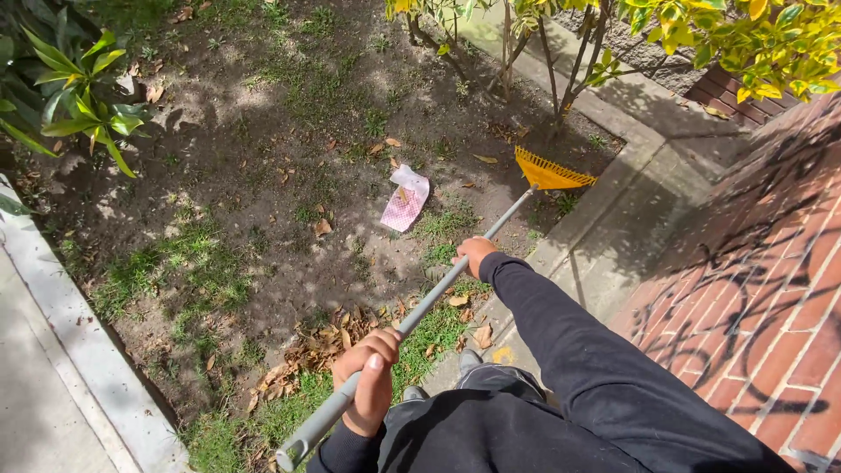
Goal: The person uses a rake to gather leaves and small pieces of trash from a patch of ground. They move the tool across a grassy and dirt surface near a concrete walkway and a brick wall.
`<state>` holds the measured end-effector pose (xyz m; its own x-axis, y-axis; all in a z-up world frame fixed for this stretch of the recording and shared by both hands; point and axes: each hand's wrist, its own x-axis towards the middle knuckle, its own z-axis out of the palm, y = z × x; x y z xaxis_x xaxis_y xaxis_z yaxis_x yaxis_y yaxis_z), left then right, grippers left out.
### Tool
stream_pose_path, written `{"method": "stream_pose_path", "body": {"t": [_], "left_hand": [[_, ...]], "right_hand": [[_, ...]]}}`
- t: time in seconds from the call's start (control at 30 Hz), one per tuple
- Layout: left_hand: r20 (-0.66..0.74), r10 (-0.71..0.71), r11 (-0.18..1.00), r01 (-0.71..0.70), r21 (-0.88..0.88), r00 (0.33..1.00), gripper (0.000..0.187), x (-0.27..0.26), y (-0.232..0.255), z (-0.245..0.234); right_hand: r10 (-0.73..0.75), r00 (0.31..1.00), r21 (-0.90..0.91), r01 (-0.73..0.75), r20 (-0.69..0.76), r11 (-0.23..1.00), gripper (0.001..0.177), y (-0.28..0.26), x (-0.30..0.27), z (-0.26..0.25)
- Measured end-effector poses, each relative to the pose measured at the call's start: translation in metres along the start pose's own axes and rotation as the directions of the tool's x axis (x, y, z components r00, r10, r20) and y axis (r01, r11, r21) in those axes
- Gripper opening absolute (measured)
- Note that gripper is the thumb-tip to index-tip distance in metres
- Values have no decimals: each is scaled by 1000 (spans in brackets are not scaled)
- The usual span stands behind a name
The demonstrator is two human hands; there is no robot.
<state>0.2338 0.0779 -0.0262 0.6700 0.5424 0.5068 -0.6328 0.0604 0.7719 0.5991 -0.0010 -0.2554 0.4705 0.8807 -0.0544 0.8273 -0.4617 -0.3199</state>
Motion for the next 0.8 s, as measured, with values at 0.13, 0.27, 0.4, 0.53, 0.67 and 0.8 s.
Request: {"method": "stream_pose_path", "body": {"t": [0.13, 0.27, 0.4, 0.53, 0.67, 0.8], "left_hand": [[28, 17, 1000, -17, -11, 999, 39, 21, 44, -15], [-51, 41, 997, -45, -70, 998, 42, 43, 95, -44], [7, 117, 989, -116, -90, 993, 46, 56, 139, -76], [-34, 151, 975, -154, -158, 988, 51, 62, 136, -96], [-35, 194, 966, -197, -166, 980, 44, 71, 84, -80], [163, 50, 997, -58, 45, 985, 34, 69, 12, -73]], "right_hand": [[-75, 988, 22, 79, -132, 997, 32, -44, 2, 0], [-70, 987, 90, 84, -144, 992, 25, -104, 32, -19], [-136, 986, 151, 149, -93, 977, 11, -153, 30, -29], [-200, 965, 159, 227, -170, 961, 11, -155, 45, -52], [-174, 948, 114, 210, -267, 971, 20, -126, 49, -74], [-217, 879, 116, 291, -424, 950, 38, -109, 37, -61]]}}
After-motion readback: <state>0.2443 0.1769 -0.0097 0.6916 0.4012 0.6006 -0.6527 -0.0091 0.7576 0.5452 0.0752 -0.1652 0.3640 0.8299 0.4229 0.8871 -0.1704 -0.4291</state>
